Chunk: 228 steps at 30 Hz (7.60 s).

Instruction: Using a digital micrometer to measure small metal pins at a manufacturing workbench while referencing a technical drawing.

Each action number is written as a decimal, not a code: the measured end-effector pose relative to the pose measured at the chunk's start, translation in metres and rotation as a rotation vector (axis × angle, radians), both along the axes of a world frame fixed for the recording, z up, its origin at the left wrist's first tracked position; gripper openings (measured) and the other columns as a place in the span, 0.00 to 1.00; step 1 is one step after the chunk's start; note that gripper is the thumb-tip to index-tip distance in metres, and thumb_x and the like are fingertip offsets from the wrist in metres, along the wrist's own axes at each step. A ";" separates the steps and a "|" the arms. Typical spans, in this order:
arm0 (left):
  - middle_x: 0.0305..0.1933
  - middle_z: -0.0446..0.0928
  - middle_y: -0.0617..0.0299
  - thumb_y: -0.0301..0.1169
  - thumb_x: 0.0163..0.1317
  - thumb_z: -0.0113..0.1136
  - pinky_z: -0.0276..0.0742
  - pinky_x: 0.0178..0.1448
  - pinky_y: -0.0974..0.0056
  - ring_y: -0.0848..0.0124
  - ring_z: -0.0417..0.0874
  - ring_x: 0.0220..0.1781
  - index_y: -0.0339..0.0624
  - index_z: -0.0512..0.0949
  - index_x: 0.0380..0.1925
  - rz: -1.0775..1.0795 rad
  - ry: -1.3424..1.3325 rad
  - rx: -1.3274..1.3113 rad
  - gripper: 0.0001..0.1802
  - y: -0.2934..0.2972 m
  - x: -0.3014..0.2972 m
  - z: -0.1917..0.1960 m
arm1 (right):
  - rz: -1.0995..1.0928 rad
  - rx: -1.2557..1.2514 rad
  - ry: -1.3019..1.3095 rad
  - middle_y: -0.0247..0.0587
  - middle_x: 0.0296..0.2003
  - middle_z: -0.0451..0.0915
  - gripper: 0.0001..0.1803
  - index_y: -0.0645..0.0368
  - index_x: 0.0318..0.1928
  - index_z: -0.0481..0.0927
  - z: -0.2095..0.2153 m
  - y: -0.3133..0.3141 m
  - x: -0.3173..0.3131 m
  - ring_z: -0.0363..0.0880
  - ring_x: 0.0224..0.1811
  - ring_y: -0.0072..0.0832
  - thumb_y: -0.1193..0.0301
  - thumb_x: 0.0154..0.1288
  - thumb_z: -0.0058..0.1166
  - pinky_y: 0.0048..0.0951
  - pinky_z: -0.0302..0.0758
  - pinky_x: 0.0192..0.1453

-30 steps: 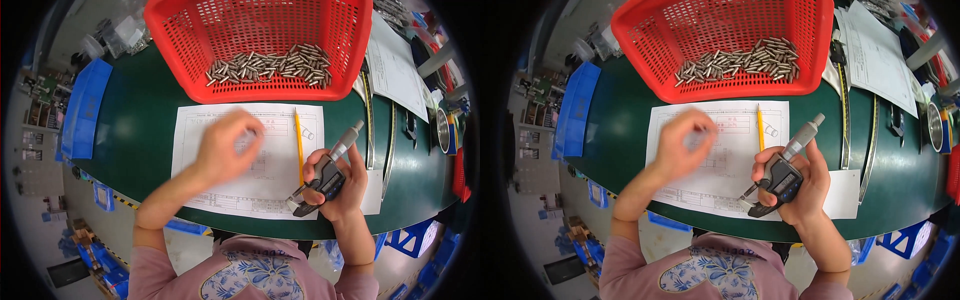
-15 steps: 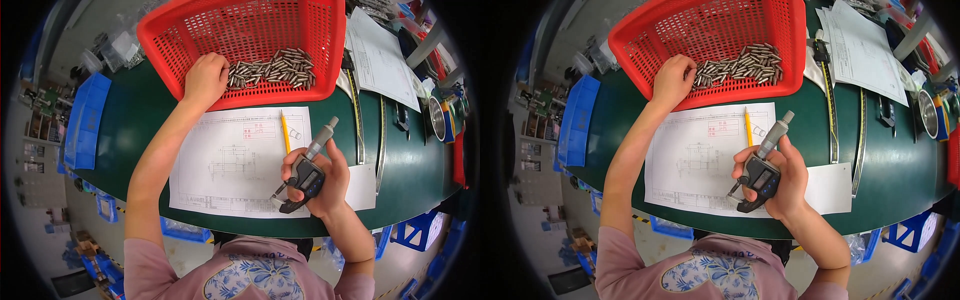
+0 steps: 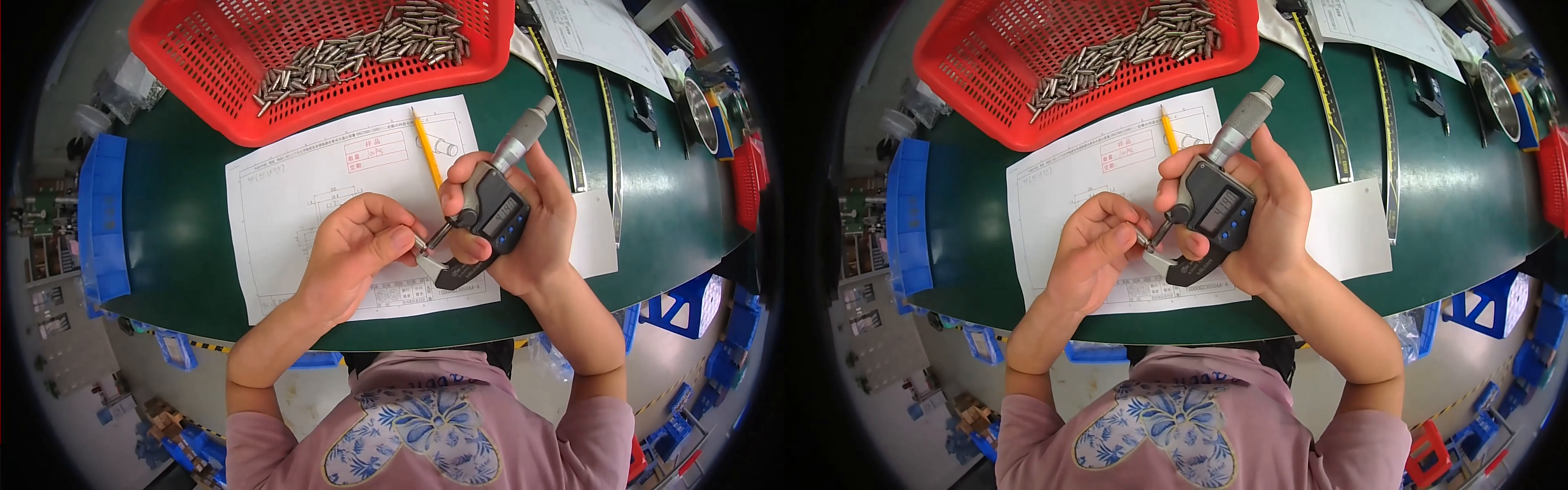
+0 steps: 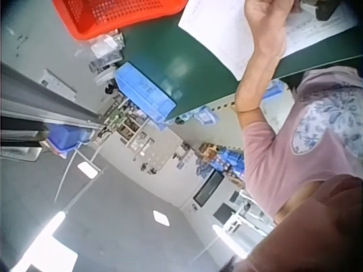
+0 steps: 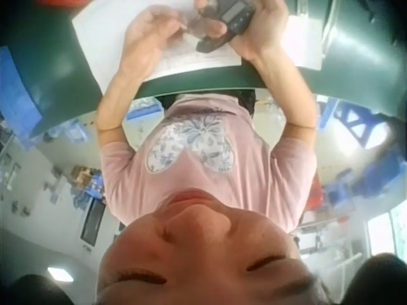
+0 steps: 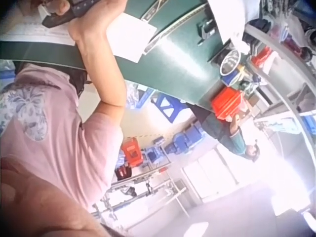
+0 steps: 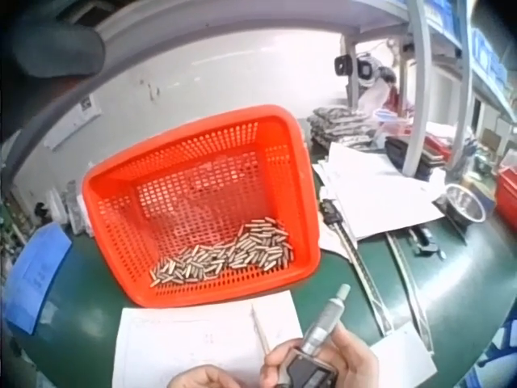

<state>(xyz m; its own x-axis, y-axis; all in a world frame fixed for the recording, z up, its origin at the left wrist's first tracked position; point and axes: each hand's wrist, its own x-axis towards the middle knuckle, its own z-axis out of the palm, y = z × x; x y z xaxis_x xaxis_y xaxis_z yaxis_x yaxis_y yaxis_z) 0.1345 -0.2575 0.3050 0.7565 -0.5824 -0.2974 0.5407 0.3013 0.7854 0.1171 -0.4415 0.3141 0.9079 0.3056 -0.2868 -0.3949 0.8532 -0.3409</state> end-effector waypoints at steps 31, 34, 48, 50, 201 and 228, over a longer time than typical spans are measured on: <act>0.34 0.73 0.60 0.26 0.56 0.55 0.74 0.40 0.70 0.75 0.75 0.38 0.34 0.71 0.35 -0.021 -0.006 0.103 0.08 0.005 -0.009 -0.005 | 0.006 -0.087 0.016 0.45 0.23 0.74 0.41 0.67 0.35 0.71 0.000 0.004 0.000 0.62 0.10 0.25 0.38 0.59 0.22 0.23 0.64 0.17; 0.37 0.74 0.58 0.24 0.55 0.54 0.74 0.42 0.70 0.74 0.75 0.39 0.33 0.71 0.38 -0.035 -0.050 0.060 0.10 0.006 -0.009 -0.006 | 0.043 -0.046 0.044 0.45 0.23 0.74 0.40 0.67 0.36 0.71 0.000 0.002 0.001 0.62 0.10 0.25 0.39 0.59 0.20 0.22 0.64 0.18; 0.42 0.72 0.55 0.22 0.55 0.51 0.72 0.45 0.69 0.70 0.75 0.43 0.33 0.68 0.43 -0.063 -0.062 0.037 0.14 0.005 -0.009 -0.005 | 0.009 -0.064 0.098 0.43 0.21 0.74 0.36 0.64 0.30 0.71 -0.003 0.004 0.001 0.63 0.08 0.26 0.38 0.55 0.32 0.25 0.66 0.18; 0.42 0.72 0.55 0.22 0.55 0.51 0.72 0.45 0.69 0.70 0.75 0.43 0.33 0.67 0.43 -0.070 -0.045 0.031 0.14 0.002 -0.007 -0.001 | 0.000 -0.084 0.091 0.42 0.20 0.74 0.36 0.63 0.30 0.71 -0.003 0.002 0.001 0.63 0.08 0.26 0.38 0.55 0.33 0.26 0.66 0.17; 0.32 0.71 0.60 0.28 0.50 0.54 0.72 0.38 0.60 0.62 0.75 0.37 0.43 0.74 0.32 0.305 -1.441 1.582 0.07 0.025 0.161 -0.001 | 0.078 -0.063 0.004 0.45 0.25 0.72 0.39 0.63 0.34 0.71 0.003 0.002 -0.008 0.61 0.14 0.26 0.38 0.58 0.21 0.21 0.59 0.15; 0.29 0.73 0.61 0.29 0.54 0.52 0.70 0.36 0.67 0.71 0.74 0.32 0.40 0.74 0.30 0.435 -1.041 0.925 0.06 0.001 0.146 0.001 | 0.004 -0.222 0.027 0.44 0.25 0.70 0.35 0.63 0.35 0.69 0.007 0.003 -0.009 0.57 0.10 0.26 0.42 0.60 0.21 0.23 0.57 0.14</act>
